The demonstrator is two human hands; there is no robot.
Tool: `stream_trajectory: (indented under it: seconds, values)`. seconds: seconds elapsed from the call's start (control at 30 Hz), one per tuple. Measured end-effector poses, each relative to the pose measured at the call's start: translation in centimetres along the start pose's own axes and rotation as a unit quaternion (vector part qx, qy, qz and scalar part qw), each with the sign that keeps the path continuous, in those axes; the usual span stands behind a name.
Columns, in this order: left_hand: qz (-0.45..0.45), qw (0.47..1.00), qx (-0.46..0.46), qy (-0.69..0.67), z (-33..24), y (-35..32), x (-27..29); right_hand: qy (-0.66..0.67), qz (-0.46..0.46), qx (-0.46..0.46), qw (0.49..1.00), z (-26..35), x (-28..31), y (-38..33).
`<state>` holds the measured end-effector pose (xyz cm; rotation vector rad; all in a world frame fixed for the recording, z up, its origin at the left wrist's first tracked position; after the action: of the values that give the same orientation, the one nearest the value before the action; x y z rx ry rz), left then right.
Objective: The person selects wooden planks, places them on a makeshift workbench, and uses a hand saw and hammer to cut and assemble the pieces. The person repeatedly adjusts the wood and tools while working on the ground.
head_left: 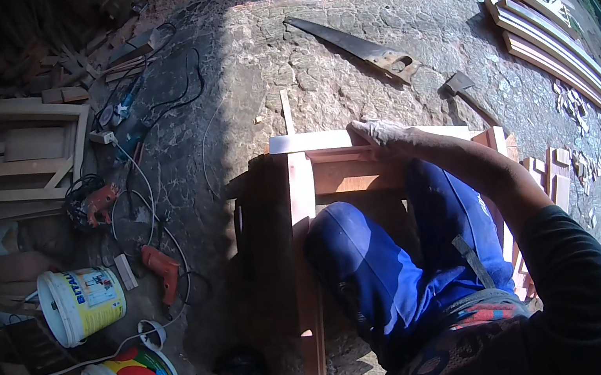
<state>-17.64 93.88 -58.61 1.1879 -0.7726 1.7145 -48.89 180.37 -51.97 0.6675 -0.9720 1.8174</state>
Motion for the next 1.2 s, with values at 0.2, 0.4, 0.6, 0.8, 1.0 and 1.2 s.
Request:
stream_trajectory:
  seconds: [0.2,0.4,0.6,0.8,1.0,1.2]
  values:
    - [0.138,0.975,-0.106,0.138,-2.1,-0.4,-2.7,-0.044,-0.018,-0.014,0.999,-0.8,1.2,-0.7]
    - [0.336,0.92,0.114,-0.167,-2.2,-3.5,-4.8,-0.017,0.001,-0.031,0.999,-0.4,1.2,-1.0]
    - [0.355,0.904,-0.028,-0.234,-3.7,-2.0,4.1,0.06,0.033,0.06,0.996,-3.9,-1.4,1.2]
    - [0.201,0.802,0.22,-0.518,-9.2,-0.7,11.1,-0.095,-0.046,0.025,0.994,-6.4,-3.9,1.7]
    - [0.127,0.717,0.156,-0.668,-14.2,2.5,17.9,0.005,0.019,-0.014,1.0,0.3,-1.5,-0.9]
    - [0.221,0.107,-0.023,-0.969,-35.5,4.0,30.7,-0.152,-0.09,-0.006,0.984,-2.9,1.1,-0.6]
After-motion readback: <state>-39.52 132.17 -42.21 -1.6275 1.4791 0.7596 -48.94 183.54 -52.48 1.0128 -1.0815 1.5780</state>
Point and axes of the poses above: each hand's wrist, its own y-axis towards the middle knuckle, its own x-axis out of the back of the hand, z = x × y, the point moved 10 cm from there along y, towards the middle knuckle, and after that the axes turned 1 degree about z, right-handed, at the moved point
